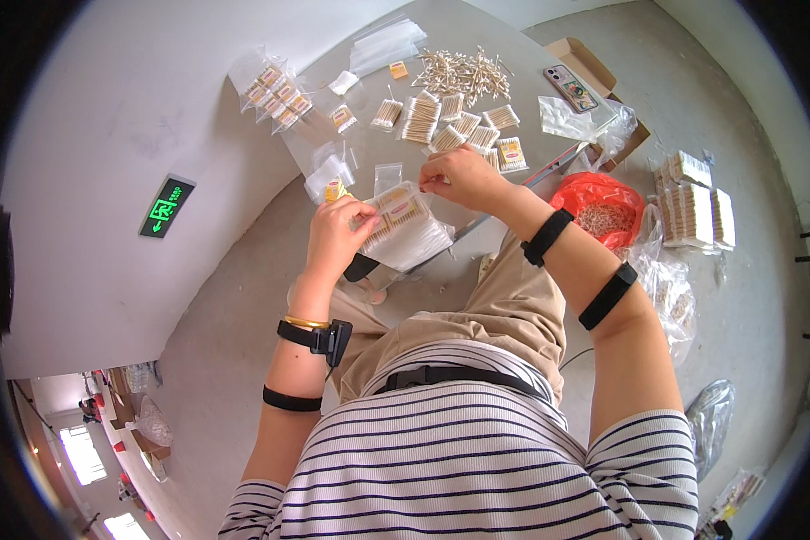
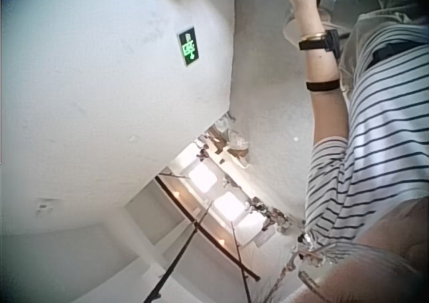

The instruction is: The person packs cotton swabs into small clear plastic bags, seals them, and stacks the finished packages on a table. They handle multiple swab bundles and plastic bags, arranging the sealed packs in neat rows.

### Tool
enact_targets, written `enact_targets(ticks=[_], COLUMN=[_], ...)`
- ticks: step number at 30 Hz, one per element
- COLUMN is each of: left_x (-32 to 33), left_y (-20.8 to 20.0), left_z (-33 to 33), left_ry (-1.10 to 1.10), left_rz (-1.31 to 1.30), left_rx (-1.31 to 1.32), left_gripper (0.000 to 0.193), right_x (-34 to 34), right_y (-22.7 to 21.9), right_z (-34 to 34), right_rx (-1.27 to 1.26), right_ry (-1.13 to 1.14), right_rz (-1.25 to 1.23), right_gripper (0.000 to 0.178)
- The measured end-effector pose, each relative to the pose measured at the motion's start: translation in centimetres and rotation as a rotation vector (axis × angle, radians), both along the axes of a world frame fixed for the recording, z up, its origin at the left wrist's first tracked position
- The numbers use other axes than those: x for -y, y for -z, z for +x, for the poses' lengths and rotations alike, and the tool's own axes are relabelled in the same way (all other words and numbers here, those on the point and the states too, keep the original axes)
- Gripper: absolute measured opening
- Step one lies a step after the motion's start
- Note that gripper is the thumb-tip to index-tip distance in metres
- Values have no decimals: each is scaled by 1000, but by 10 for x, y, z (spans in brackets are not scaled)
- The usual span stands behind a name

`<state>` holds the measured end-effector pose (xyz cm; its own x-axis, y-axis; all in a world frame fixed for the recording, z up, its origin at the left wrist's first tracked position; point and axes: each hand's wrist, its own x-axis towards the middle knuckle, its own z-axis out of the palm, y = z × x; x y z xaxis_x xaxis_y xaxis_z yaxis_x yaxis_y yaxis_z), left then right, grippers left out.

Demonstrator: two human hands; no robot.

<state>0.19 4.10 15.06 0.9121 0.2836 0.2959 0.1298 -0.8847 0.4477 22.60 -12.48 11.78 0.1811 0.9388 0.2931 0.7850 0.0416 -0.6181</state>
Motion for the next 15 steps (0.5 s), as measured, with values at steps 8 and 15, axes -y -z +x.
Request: enact_targets(ticks=[8,15], left_x=[1,2], left_y=[-2,1], left_z=[1,4], left_ry=[26,74], left_rz=[54,144], left_rx=[21,78], left_gripper=[9,8], right_x=[2,3], right_y=[-5,-9], right_z=[-2,-4], right_rx=[17,57], right_ry=[15,30], right_rz=[-50,-111], right_gripper=[8,9])
